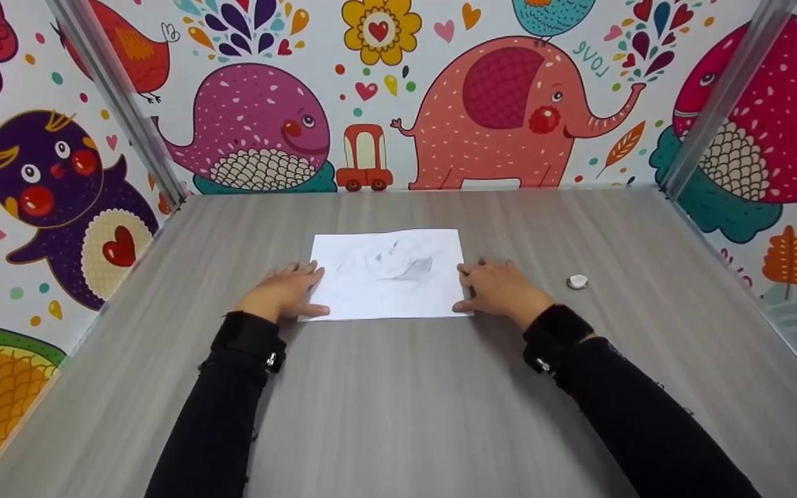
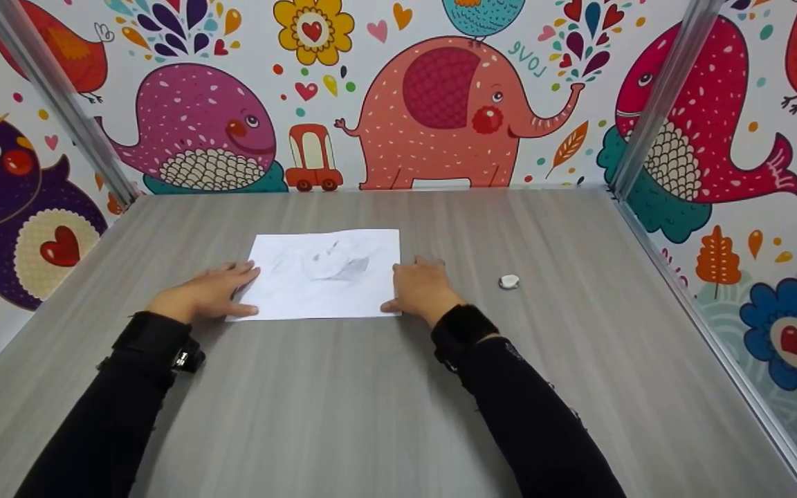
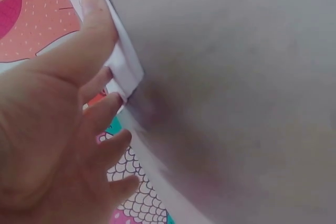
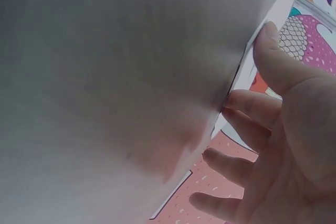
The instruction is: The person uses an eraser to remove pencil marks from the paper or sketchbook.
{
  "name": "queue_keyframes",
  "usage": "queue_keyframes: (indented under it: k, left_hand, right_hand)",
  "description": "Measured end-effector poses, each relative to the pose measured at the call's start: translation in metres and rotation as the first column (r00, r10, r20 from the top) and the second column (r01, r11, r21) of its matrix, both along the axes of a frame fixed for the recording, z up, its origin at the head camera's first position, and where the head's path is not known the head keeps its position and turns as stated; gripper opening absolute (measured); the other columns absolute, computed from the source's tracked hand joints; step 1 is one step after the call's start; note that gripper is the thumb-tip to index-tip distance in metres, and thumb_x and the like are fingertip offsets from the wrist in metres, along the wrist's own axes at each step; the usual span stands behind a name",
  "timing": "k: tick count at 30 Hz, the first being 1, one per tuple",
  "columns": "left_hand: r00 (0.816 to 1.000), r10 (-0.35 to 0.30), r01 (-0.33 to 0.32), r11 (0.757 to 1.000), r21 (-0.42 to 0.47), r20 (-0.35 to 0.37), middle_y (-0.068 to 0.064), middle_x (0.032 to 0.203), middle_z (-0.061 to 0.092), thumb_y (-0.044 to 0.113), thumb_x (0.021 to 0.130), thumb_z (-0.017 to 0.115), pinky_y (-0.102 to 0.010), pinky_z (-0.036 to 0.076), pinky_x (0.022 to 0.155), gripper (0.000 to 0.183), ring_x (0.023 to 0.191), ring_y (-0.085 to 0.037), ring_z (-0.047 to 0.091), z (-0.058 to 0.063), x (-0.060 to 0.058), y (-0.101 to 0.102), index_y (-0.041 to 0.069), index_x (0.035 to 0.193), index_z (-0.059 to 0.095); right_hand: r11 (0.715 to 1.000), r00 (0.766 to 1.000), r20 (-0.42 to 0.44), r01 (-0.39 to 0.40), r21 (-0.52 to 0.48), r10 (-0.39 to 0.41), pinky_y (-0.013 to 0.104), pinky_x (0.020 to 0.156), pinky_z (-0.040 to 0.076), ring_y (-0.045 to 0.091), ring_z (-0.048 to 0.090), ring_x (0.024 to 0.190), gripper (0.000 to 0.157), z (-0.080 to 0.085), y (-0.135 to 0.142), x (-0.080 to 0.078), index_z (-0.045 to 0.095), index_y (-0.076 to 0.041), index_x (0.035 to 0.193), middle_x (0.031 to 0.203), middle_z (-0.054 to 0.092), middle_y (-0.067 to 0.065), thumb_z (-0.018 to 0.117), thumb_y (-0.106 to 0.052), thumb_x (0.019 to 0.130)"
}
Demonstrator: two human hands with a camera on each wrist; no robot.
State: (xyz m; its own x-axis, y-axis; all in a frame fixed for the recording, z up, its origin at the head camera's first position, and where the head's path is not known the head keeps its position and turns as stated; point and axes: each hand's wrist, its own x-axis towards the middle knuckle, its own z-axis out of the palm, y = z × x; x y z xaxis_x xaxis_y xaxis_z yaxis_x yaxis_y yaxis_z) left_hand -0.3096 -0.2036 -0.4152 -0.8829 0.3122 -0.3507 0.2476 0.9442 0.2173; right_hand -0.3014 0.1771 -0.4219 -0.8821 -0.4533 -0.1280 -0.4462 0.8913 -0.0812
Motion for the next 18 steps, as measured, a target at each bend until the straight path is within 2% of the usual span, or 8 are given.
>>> queue_keyframes:
  k: [4, 9, 18]
  left_hand:
    - [1.000, 0.006, -0.006, 1.000, -0.018, -0.009, -0.020, 0.176, 0.018, 0.053, 0.100, 0.070, -0.065, 0.008, 0.129, 0.099, 0.162, -0.047, 0.010, -0.001, 0.000, 0.008, 0.000, 0.168, 0.023]
    - [1.000, 0.010, -0.010, 1.000, -0.026, -0.016, -0.020, 0.176, 0.019, 0.055, 0.099, 0.071, -0.064, 0.009, 0.130, 0.101, 0.162, -0.046, 0.011, -0.002, 0.001, 0.019, -0.001, 0.168, 0.024]
    - [0.999, -0.016, 0.015, 0.999, -0.030, -0.036, -0.017, 0.176, 0.021, 0.056, 0.099, 0.070, -0.064, 0.009, 0.130, 0.100, 0.163, -0.044, 0.010, -0.002, 0.007, 0.031, 0.000, 0.168, 0.024]
  right_hand:
    - [1.000, 1.000, 0.021, 0.010, -0.026, -0.009, 0.076, 0.115, 0.033, 0.049, 0.044, 0.148, 0.061, -0.002, 0.010, 0.001, 0.069, -0.003, 0.141, 0.159, 0.055, 0.015, 0.080, -0.043, 0.096]
    - [0.998, 0.999, 0.039, 0.019, -0.054, -0.017, 0.077, 0.118, 0.029, 0.052, 0.038, 0.151, 0.068, -0.001, 0.022, 0.005, 0.063, -0.002, 0.148, 0.159, 0.054, 0.016, 0.081, -0.042, 0.096]
    - [0.997, 0.999, 0.035, 0.019, -0.072, -0.016, 0.076, 0.116, 0.032, 0.049, 0.044, 0.147, 0.070, -0.001, 0.042, 0.011, 0.064, -0.002, 0.147, 0.157, 0.056, 0.017, 0.084, -0.041, 0.092]
